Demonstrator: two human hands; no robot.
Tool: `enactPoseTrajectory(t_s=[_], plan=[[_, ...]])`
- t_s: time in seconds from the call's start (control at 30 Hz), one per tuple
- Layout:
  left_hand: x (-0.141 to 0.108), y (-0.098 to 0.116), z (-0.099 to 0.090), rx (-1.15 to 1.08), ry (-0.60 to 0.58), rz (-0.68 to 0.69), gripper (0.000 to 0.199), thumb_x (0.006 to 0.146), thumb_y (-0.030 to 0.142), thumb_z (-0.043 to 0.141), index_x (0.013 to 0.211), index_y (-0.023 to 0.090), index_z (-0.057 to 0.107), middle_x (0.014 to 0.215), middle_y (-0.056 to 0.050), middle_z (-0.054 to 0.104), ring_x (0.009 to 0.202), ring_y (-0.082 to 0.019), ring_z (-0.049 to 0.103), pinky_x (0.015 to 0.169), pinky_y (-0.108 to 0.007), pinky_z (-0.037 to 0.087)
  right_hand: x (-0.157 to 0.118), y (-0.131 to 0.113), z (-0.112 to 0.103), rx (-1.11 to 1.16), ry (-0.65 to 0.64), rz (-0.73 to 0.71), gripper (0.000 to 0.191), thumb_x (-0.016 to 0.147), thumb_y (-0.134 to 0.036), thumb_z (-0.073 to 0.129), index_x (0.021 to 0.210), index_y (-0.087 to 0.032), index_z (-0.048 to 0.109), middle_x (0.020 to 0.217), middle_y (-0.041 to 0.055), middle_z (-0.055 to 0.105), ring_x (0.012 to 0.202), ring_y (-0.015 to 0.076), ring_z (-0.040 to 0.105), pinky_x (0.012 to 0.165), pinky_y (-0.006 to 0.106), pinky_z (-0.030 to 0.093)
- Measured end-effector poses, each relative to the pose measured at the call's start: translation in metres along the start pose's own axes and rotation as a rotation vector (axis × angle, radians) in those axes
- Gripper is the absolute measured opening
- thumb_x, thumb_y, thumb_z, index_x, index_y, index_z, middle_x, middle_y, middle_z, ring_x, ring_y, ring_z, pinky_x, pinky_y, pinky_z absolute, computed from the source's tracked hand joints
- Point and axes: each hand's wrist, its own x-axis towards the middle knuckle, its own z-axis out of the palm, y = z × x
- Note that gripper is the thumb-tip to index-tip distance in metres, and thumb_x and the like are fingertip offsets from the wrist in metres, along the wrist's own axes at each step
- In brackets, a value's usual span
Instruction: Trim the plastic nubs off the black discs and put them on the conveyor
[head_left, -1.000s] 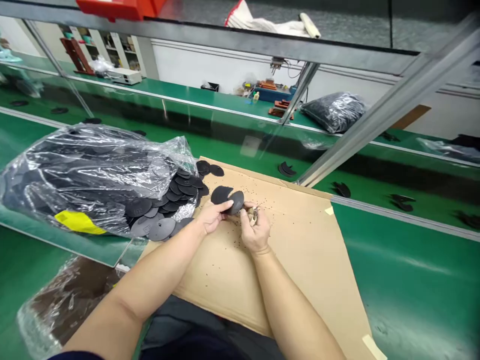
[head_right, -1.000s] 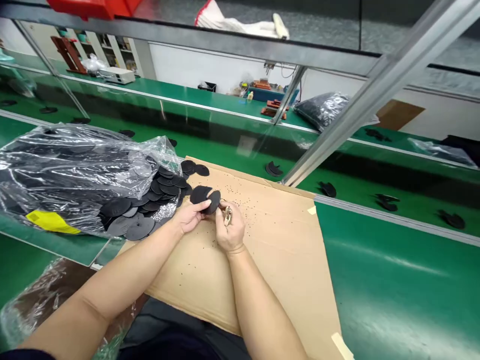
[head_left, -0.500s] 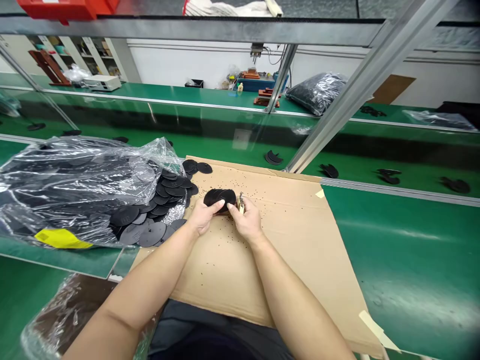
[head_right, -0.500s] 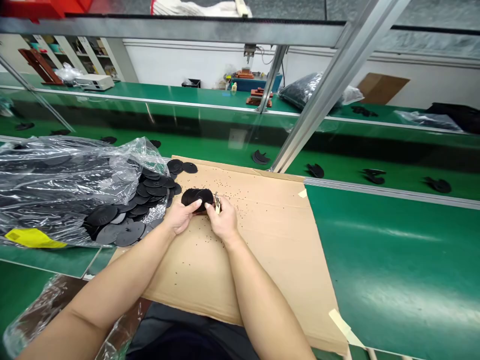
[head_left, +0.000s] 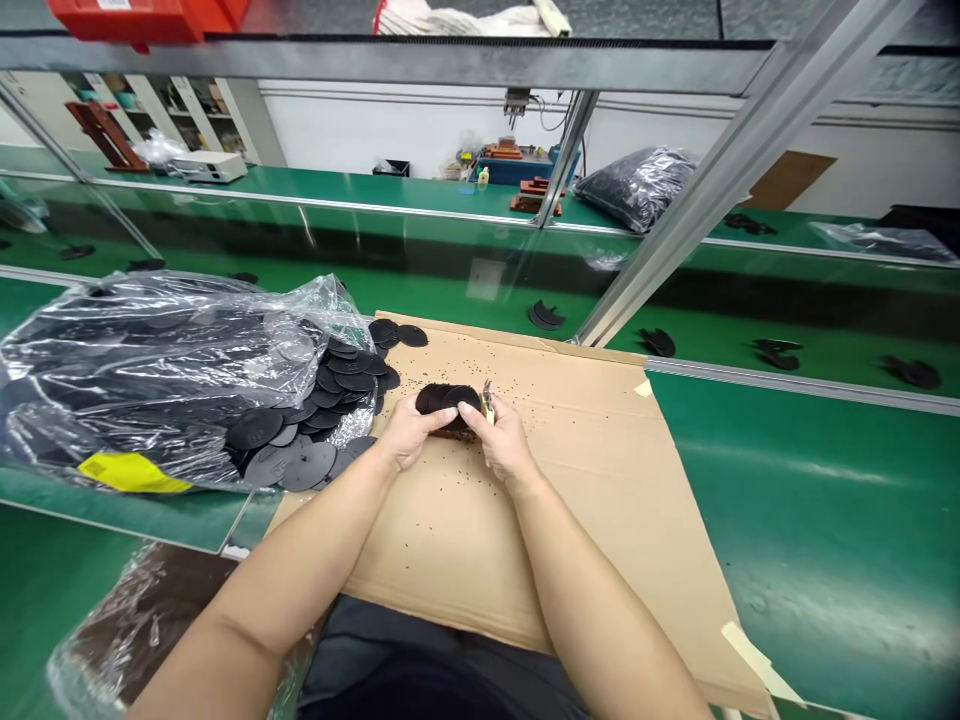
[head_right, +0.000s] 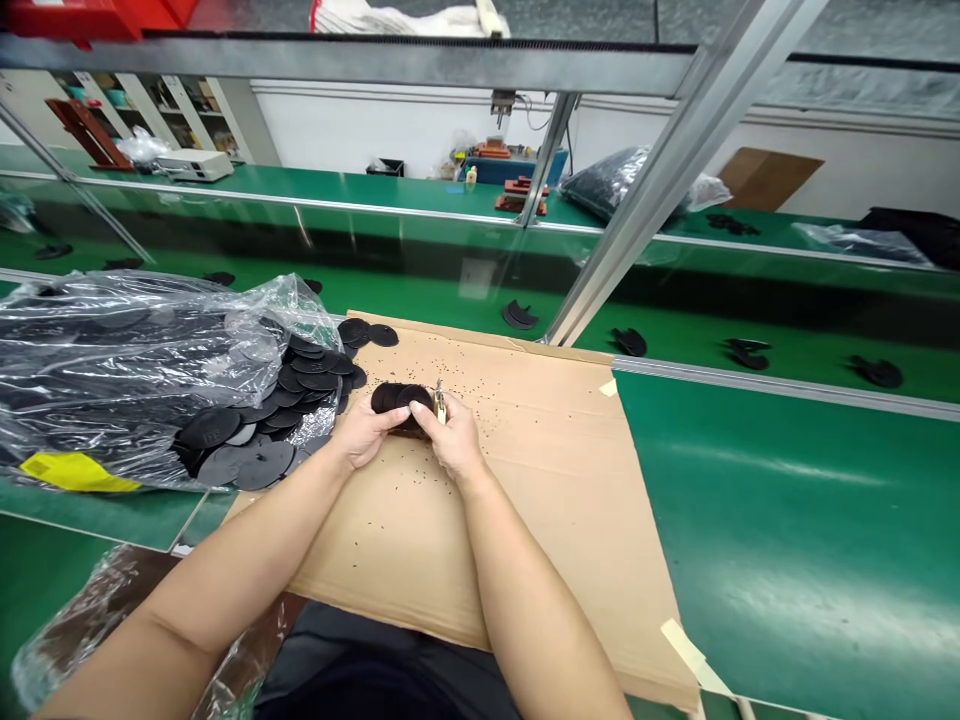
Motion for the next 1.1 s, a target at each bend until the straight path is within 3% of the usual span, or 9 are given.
enactPoseTrajectory(t_s=[0.1,0.3,0.47,0.67,0.77,0.87,0.97,1.1], plan=[[-0.001,0.001,0.0,0.018,-0.035,0.005,0.037,0.058,0.02,0.084,0.092,0.012,0.073,0.095,-0.009,0.072,0.093,-0.021,0.065,0.098,-0.041,0.043,-0.001,-0.002,0.0,0.051,-0.022,0.023,0.034,0.066,-0.042,0.078,0.089,-0.019,0.068,0.084,0.0019,0.068,0.077,0.0179,0.061,0.078,0.033,0.049],[-0.002,0.002,0.0,0.023,-0.114,-0.01,0.038,0.06,0.019,0.083,0.096,0.013,0.072,0.099,-0.01,0.071,0.095,-0.022,0.064,0.097,-0.042,0.043,-0.004,-0.004,0.0,-0.054,0.058,0.007,0.03,0.063,-0.04,0.079,0.077,-0.017,0.064,0.07,-0.0011,0.062,0.065,0.014,0.055,0.069,0.03,0.046],[0.0,0.001,-0.002,0.02,-0.103,-0.021,0.039,0.059,0.017,0.083,0.096,0.013,0.071,0.098,-0.009,0.071,0.094,-0.02,0.064,0.096,-0.04,0.044,-0.004,-0.006,0.0,-0.092,0.078,0.001,0.03,0.063,-0.039,0.079,0.075,-0.018,0.062,0.067,-0.0023,0.061,0.062,0.013,0.054,0.065,0.028,0.045],[0.001,0.001,-0.002,0.023,-0.086,-0.002,0.041,0.059,0.015,0.083,0.097,0.011,0.068,0.099,-0.008,0.07,0.094,-0.018,0.063,0.092,-0.033,0.048,-0.003,-0.001,0.002,-0.133,0.086,-0.029,0.03,0.069,-0.043,0.075,0.083,-0.017,0.067,0.077,0.0018,0.067,0.069,0.0161,0.059,0.069,0.03,0.049],[0.001,0.004,-0.001,-0.002,-0.014,-0.042,0.046,0.061,0.018,0.082,0.102,0.015,0.064,0.1,-0.006,0.068,0.085,-0.015,0.064,0.077,-0.028,0.053,-0.004,0.005,0.003,-0.154,0.07,-0.068,0.031,0.075,-0.046,0.07,0.088,-0.018,0.067,0.079,0.0027,0.068,0.07,0.0167,0.06,0.068,0.03,0.05],[0.002,0.007,-0.002,-0.033,0.053,-0.144,0.051,0.065,0.02,0.08,0.111,0.022,0.058,0.099,-0.002,0.064,0.071,-0.011,0.062,0.054,-0.021,0.05,-0.006,0.007,0.003,-0.148,0.008,-0.169,0.03,0.081,-0.044,0.064,0.1,-0.02,0.066,0.09,0.0041,0.069,0.078,0.0178,0.063,0.076,0.032,0.052],[0.003,0.008,-0.004,-0.088,0.026,-0.213,0.052,0.066,0.02,0.078,0.113,0.023,0.056,0.094,-0.002,0.063,0.067,-0.011,0.061,0.052,-0.022,0.049,-0.009,0.006,0.003,-0.19,-0.026,-0.269,0.028,0.085,-0.038,0.061,0.106,-0.021,0.064,0.093,0.0051,0.069,0.08,0.0181,0.064,0.078,0.034,0.053],[0.001,0.007,-0.006,-0.145,-0.078,-0.303,0.038,0.074,0.033,0.073,0.106,0.019,0.059,0.081,-0.002,0.061,0.062,-0.012,0.06,0.05,-0.023,0.049,-0.011,0.004,0.005,-0.293,-0.033,-0.383,0.02,0.087,-0.032,0.056,0.102,-0.022,0.063,0.096,0.0066,0.068,0.082,0.0187,0.066,0.079,0.035,0.054]])
